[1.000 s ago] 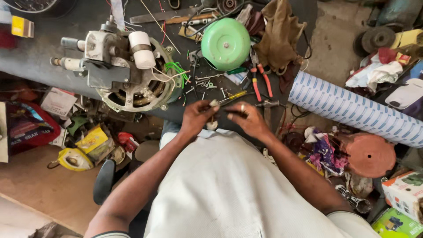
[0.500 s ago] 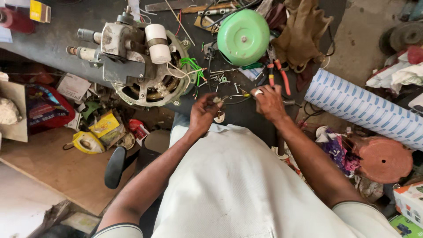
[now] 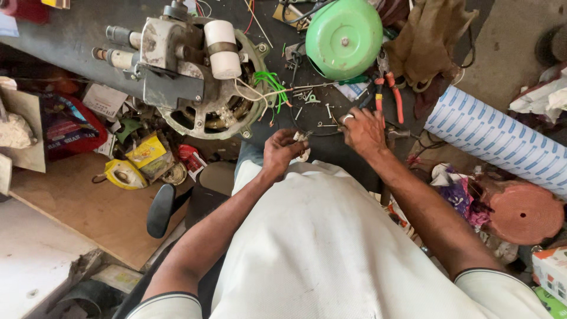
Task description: The person repairs an electrical motor by hand, manipulating wires and components on a cluttered workbench. They use pliers to cut and strip wires, then connect them to the motor's terminals. The person also handles a small cylindrical component, possibly a capacitor, and adjusts its connections.
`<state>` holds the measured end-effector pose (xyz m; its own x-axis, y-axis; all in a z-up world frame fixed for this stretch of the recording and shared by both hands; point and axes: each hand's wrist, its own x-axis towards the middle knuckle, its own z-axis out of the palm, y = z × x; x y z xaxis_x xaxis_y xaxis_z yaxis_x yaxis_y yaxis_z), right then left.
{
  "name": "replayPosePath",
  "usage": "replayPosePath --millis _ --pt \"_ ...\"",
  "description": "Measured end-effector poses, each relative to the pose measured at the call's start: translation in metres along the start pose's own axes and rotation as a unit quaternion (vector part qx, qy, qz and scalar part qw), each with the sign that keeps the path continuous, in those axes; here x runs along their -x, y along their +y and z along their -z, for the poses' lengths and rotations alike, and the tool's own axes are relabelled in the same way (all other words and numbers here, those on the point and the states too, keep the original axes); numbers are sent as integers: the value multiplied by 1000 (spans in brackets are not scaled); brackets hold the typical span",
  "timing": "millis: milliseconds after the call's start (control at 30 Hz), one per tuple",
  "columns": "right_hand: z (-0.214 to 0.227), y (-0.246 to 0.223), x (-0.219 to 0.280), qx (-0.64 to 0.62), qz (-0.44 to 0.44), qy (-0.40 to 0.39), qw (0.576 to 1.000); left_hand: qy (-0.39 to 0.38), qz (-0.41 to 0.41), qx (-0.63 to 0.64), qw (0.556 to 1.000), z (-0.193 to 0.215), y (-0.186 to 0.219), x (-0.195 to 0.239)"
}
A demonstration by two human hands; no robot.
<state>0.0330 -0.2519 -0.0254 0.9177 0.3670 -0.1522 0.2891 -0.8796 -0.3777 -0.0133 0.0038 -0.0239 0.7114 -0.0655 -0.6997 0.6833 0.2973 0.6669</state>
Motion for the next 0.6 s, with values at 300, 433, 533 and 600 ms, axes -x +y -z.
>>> replayPosePath --millis 300,433,533,600 --pt "1 9 1 -134 -23 107 985 9 -22 -23 999 -12 4 -5" --pt "6 -2 -10 -77 2 48 996 10 -13 -35 999 -13 6 -4" --pt "9 -13 -13 -21 25 7 999 2 -21 -31 999 -12 4 -5" --pt "11 -17 -9 -21 72 51 996 0 -28 -31 999 -10 2 -5"
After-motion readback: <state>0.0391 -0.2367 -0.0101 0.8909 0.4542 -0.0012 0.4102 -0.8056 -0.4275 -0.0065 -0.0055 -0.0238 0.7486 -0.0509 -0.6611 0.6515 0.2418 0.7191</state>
